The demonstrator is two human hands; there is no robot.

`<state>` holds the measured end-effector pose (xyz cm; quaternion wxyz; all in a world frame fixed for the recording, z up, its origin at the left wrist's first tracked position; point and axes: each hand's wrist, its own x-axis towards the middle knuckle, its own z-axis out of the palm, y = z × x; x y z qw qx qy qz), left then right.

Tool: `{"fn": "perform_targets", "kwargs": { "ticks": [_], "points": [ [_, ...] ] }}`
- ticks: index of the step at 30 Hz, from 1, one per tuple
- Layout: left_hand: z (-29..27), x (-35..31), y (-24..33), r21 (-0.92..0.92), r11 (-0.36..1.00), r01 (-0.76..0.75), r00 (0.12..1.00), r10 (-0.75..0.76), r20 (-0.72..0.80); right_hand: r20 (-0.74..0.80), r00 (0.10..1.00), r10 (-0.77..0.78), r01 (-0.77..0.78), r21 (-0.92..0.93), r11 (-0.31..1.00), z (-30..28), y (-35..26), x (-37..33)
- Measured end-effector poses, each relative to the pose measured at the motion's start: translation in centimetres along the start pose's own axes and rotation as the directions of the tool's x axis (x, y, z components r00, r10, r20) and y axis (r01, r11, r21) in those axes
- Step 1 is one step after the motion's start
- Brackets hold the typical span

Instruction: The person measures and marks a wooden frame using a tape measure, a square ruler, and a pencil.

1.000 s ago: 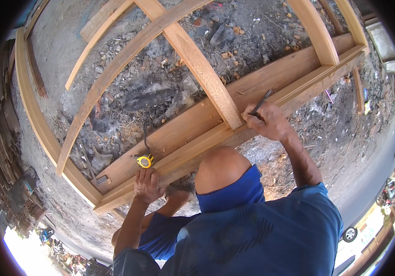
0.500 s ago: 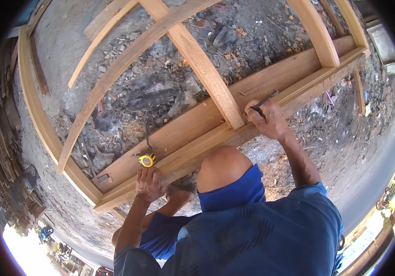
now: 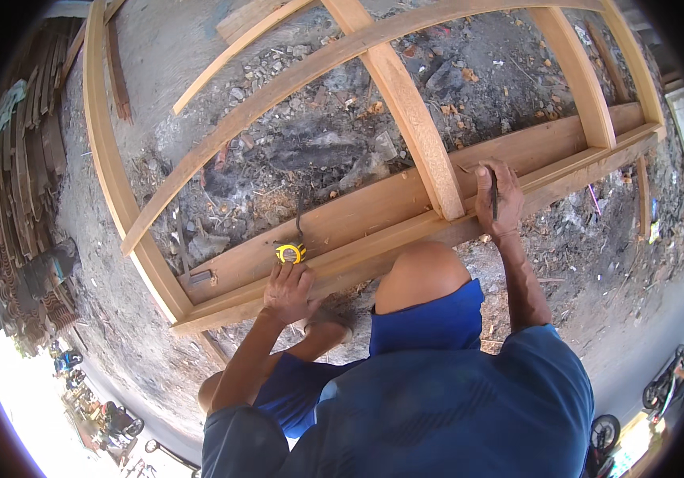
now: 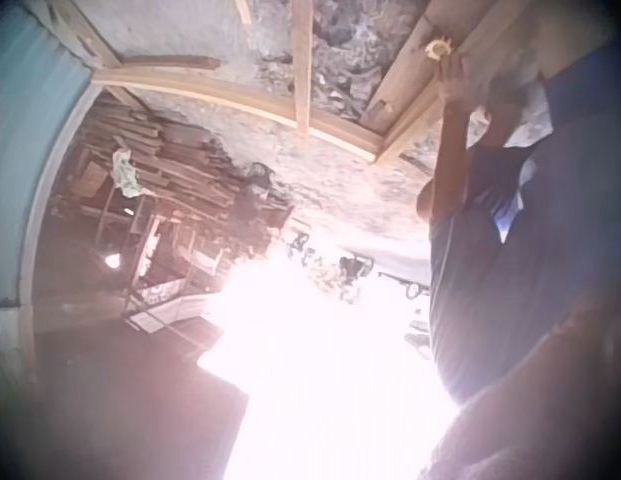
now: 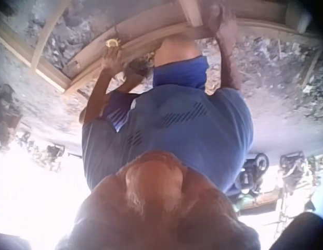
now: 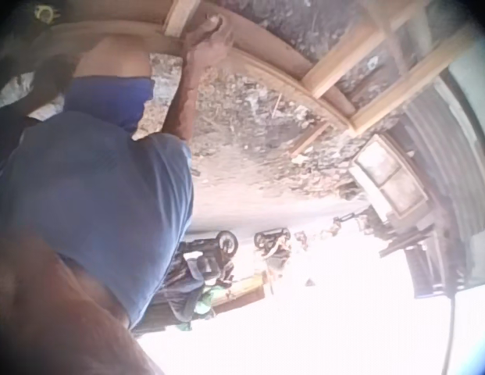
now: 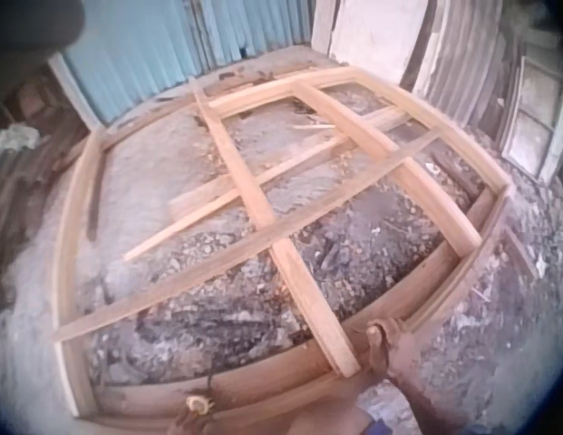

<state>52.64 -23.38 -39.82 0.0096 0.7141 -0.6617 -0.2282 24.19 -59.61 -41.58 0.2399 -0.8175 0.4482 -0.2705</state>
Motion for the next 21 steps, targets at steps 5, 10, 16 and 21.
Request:
{"fn": "perform_targets", "kwargs": {
  "ticks": [5,10,16,21],
  "points": [
    [0.3,-1.0,0.2,-0.03,1.0,-0.007,0.994,0.004,-0.11,-0.004,1.0,0.005,-0.005,0.027,1.0,1.4,0.1,-0.1],
    [-0.1,-1.1,0.1,-0.005,1.0,-0.001,0.997,0.001,-0.078,0.086,0.996,-0.009,0.019,-0.117,0.993,0.8,0.7,0.2],
    [-0.8,-0.8,0.2,0.015,1.0,0.011,1.0,-0.011,-0.01,0.759,0.63,-0.163,0.148,0.089,0.985,0.7,-11.5,7.3],
    [0.7,-2.2,0.3,-0.052,0.998,0.042,0.992,-0.047,-0.114,0.916,0.307,-0.259,0.582,0.034,0.813,13.5,-26.6,4.4]
  ]
}}
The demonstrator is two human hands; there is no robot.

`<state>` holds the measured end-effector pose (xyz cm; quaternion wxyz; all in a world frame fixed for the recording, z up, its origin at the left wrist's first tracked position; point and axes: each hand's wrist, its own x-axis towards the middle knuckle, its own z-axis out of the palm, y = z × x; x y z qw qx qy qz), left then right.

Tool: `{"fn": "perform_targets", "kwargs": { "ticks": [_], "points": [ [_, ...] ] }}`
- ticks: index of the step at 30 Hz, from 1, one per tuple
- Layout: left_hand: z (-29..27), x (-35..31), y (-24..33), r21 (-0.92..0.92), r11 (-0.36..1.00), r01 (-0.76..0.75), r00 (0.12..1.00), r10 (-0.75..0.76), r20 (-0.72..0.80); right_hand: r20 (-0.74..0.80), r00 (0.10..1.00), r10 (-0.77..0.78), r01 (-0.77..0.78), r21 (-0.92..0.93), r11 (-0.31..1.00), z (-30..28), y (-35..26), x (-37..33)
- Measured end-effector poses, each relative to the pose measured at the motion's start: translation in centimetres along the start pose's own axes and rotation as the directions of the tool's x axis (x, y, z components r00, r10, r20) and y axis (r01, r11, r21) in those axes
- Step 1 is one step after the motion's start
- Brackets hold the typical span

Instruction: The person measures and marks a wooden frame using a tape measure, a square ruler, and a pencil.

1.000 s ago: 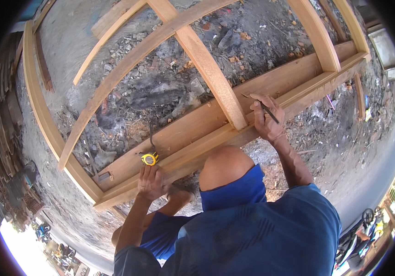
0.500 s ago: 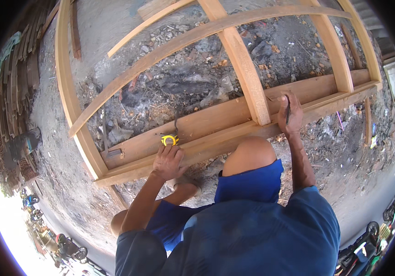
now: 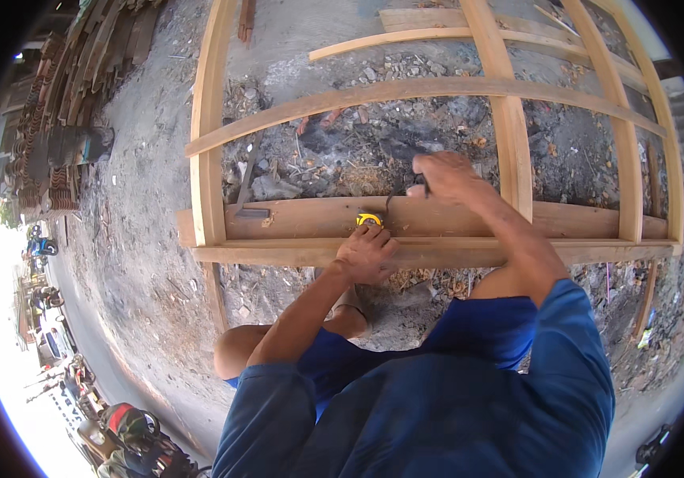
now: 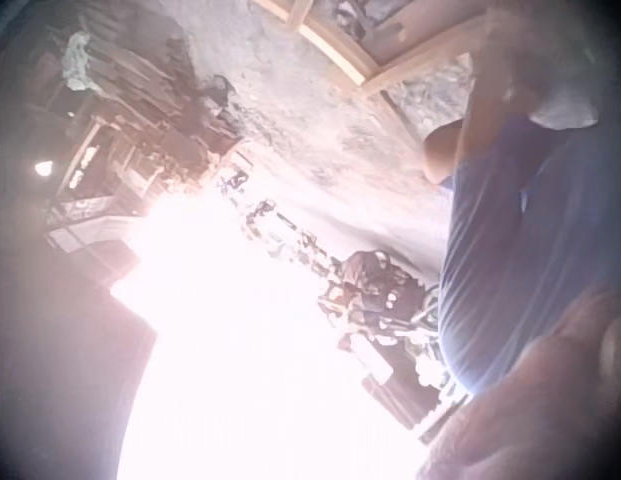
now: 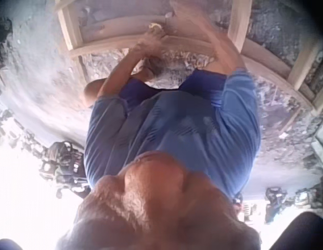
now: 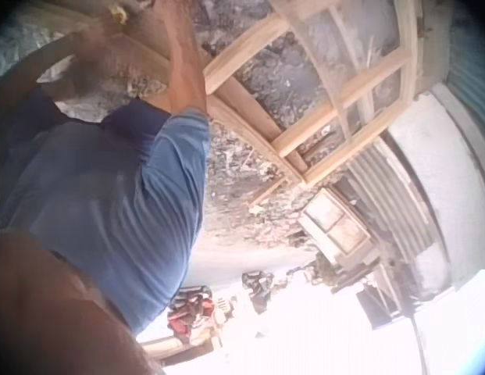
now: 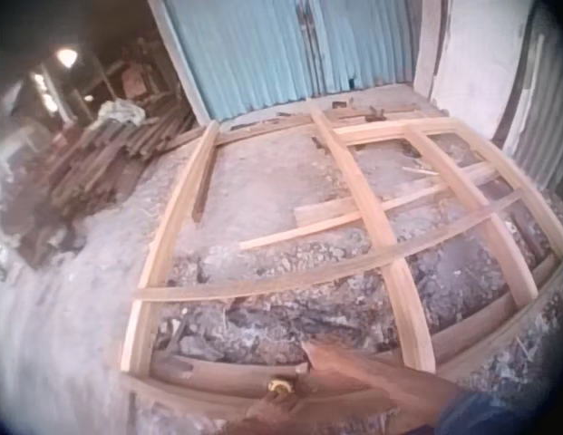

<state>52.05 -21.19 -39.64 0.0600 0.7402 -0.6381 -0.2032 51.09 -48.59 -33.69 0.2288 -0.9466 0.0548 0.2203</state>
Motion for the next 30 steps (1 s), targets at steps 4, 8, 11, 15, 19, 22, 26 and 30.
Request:
{"fn": "perform_targets", "kwargs": {
  "ticks": [4,8,11,15,19,22,26,30],
  "points": [
    [-0.3,0.8,0.2,0.055,0.998,0.001,0.999,0.001,-0.038,0.133,0.991,0.024,-0.026,0.006,1.0,8.4,-7.2,6.4],
    [0.7,-1.4,-0.4,-0.033,0.999,0.029,0.997,-0.031,-0.074,0.329,0.941,0.082,-0.109,0.064,0.992,12.1,-11.5,9.5],
    [0.7,-0.8,-1.1,-0.083,0.996,-0.018,0.995,0.01,-0.1,0.235,0.967,0.099,-0.097,-0.019,0.995,15.3,-10.3,11.1],
    [0.3,2.0,-0.3,-0.078,0.997,-0.026,0.995,0.019,-0.095,0.151,0.988,-0.002,-0.005,0.047,0.999,14.0,-6.7,10.3],
    [0.6,-1.0,-0.8,-0.052,0.996,0.077,0.997,-0.076,0.008,0.241,0.964,-0.109,0.06,0.203,0.977,9.6,-4.5,9.2],
    [-0.1,-0.5,-0.7,-0.035,0.998,0.051,0.999,-0.051,0.01,0.012,0.989,-0.15,0.1,0.689,0.718,2.7,2.8,3.7],
    [-0.7,1.8,0.6,-0.014,0.999,0.041,0.991,-0.039,0.13,-0.296,0.952,0.076,0.303,0.947,-0.108,-3.8,12.6,-10.6],
    [-0.7,1.4,0.3,0.038,0.998,0.054,0.98,-0.061,0.191,-0.39,0.83,0.4,0.539,0.747,-0.389,-2.7,15.9,-19.8]
  ]
}}
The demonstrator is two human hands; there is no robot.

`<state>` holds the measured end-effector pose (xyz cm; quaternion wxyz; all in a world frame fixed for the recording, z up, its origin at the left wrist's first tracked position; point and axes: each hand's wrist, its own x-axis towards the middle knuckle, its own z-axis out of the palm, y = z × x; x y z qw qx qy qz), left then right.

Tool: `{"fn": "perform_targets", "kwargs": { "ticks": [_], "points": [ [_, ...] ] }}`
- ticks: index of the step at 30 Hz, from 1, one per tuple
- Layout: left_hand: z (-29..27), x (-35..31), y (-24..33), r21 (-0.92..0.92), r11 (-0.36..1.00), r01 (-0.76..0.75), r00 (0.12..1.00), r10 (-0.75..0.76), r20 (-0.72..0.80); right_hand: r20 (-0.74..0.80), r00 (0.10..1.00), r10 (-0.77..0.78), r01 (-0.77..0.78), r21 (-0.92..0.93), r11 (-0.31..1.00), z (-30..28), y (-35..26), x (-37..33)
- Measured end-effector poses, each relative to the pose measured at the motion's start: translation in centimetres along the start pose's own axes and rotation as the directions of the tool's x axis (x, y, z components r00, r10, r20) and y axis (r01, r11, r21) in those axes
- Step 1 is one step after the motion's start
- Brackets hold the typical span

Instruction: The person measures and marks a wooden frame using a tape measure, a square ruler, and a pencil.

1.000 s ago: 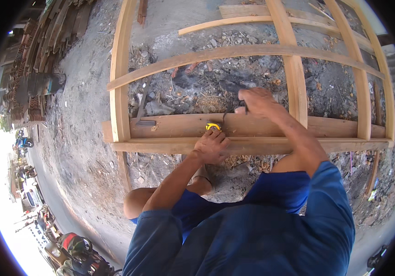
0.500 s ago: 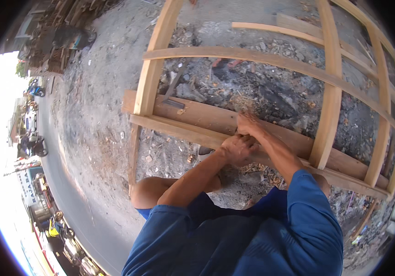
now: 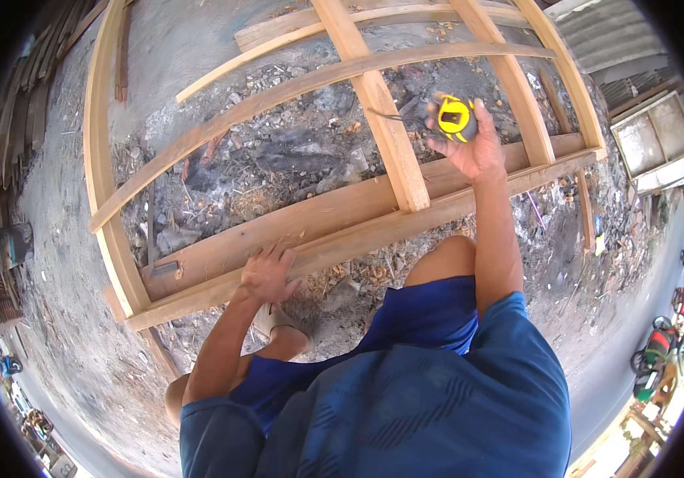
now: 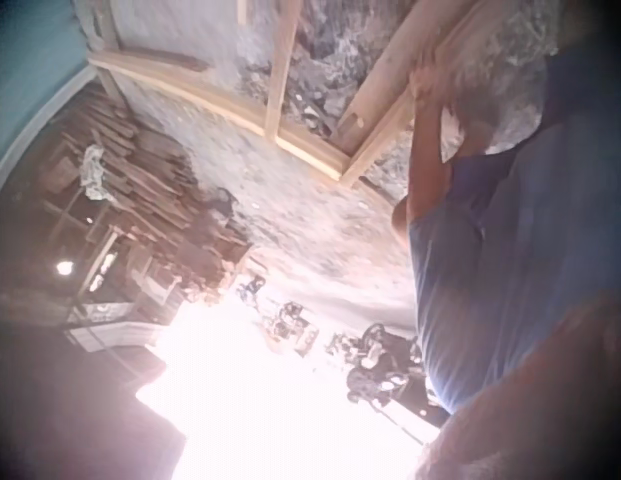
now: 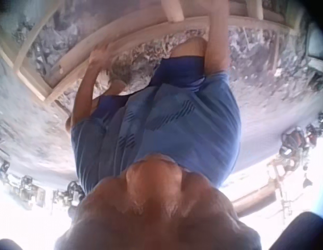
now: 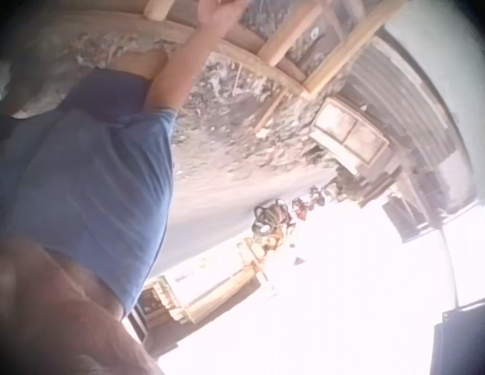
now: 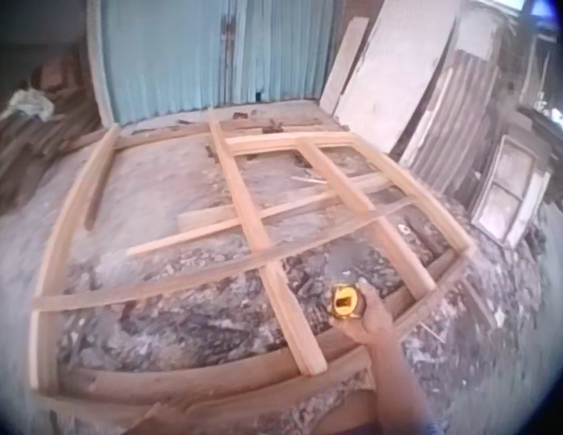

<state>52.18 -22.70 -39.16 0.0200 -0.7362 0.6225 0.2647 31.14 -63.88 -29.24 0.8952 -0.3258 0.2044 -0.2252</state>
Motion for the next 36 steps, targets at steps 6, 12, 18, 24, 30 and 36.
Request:
{"fn": "perform_targets", "kwargs": {
  "ticks": [6,12,18,24,30,36],
  "points": [
    [-2.2,0.8,1.8,-0.072,0.993,0.094,0.996,-0.094,0.007,-0.284,0.955,-0.086,-0.019,-0.347,0.938,-6.9,1.4,-5.0],
    [-2.4,7.3,7.5,-0.154,0.988,-0.019,0.989,-0.003,-0.146,-0.236,0.958,-0.161,-0.123,-0.849,0.513,-6.0,1.0,-7.2],
    [-2.6,10.7,10.8,-0.221,0.975,-0.004,0.998,0.016,0.056,-0.174,0.967,-0.188,-0.086,-0.911,0.404,-4.6,0.8,-7.4],
    [-1.8,10.6,10.7,-0.27,0.963,0.003,1.0,-0.001,0.006,-0.142,0.976,-0.165,-0.066,-0.914,0.4,-4.3,1.3,-6.7],
    [-2.6,10.2,11.1,-0.259,0.966,0.004,0.999,-0.016,-0.046,-0.095,0.985,-0.143,-0.041,-0.938,0.345,-4.1,1.6,-5.8],
    [-2.0,9.9,11.5,-0.208,0.978,-0.012,0.993,-0.012,-0.116,-0.073,0.99,-0.118,-0.033,-0.95,0.31,-3.7,1.8,-6.3]
  ]
}}
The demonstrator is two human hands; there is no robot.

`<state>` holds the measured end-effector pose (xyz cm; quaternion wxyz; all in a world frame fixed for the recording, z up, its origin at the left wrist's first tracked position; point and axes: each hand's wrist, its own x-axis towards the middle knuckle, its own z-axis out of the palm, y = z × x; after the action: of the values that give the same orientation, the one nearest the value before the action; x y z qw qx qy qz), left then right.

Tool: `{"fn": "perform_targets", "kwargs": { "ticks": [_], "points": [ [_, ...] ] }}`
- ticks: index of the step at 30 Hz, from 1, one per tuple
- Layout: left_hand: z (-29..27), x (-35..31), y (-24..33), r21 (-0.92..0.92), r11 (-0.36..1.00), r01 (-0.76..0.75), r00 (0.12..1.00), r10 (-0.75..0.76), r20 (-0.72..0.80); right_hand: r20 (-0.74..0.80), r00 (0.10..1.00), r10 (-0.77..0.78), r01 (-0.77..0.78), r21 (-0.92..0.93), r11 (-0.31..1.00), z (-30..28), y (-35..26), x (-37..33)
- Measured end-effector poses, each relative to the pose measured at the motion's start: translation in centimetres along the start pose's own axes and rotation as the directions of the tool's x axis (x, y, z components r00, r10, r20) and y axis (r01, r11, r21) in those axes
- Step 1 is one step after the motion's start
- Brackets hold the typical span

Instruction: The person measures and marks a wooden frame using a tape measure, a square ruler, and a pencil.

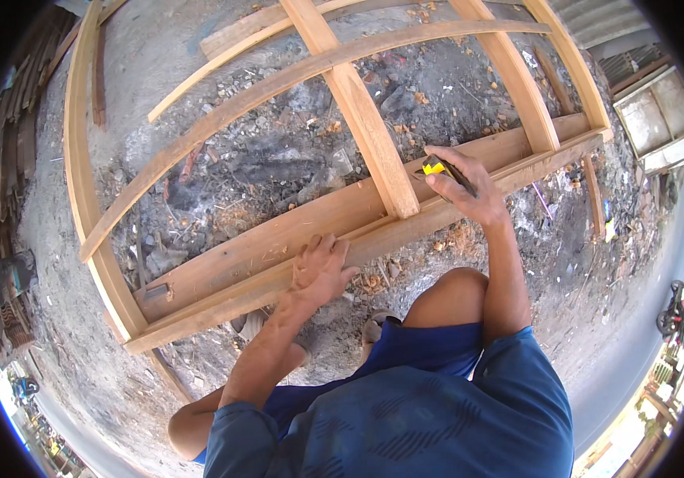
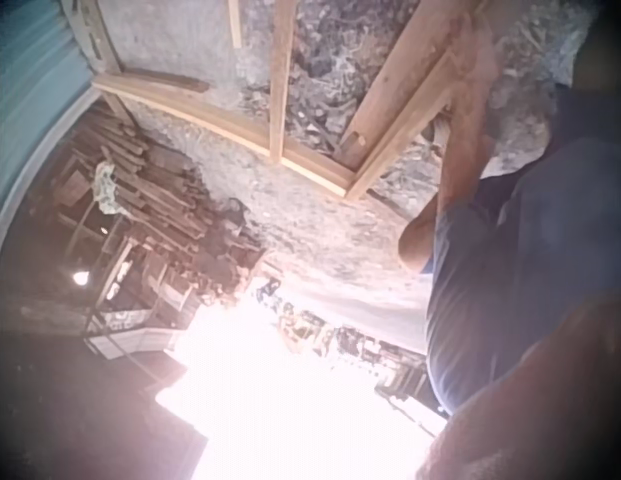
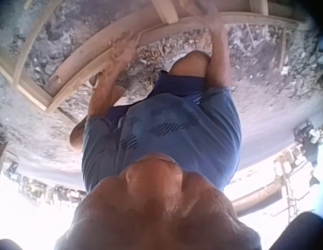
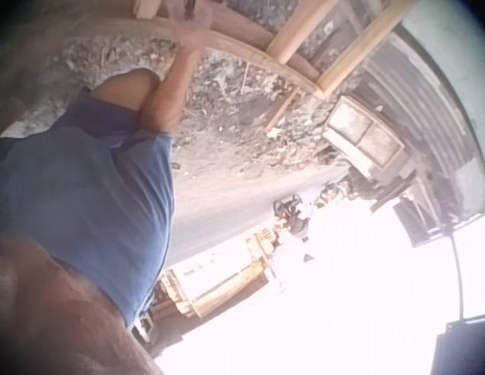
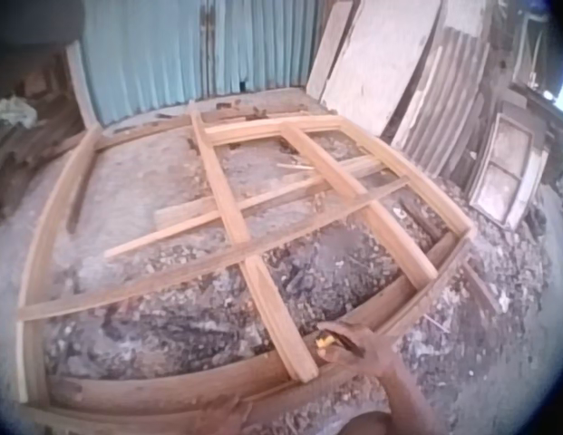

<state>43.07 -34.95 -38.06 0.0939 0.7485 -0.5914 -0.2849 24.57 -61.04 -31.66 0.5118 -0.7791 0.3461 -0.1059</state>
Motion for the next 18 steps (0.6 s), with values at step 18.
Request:
{"fn": "perform_targets", "kwargs": {
  "ticks": [18],
  "points": [
    [0.8,-0.8,0.1,-0.041,0.999,-0.033,0.99,0.027,-0.138,-0.038,0.998,0.056,-0.057,-0.031,0.998,-0.4,-2.0,-2.0]
  ]
}}
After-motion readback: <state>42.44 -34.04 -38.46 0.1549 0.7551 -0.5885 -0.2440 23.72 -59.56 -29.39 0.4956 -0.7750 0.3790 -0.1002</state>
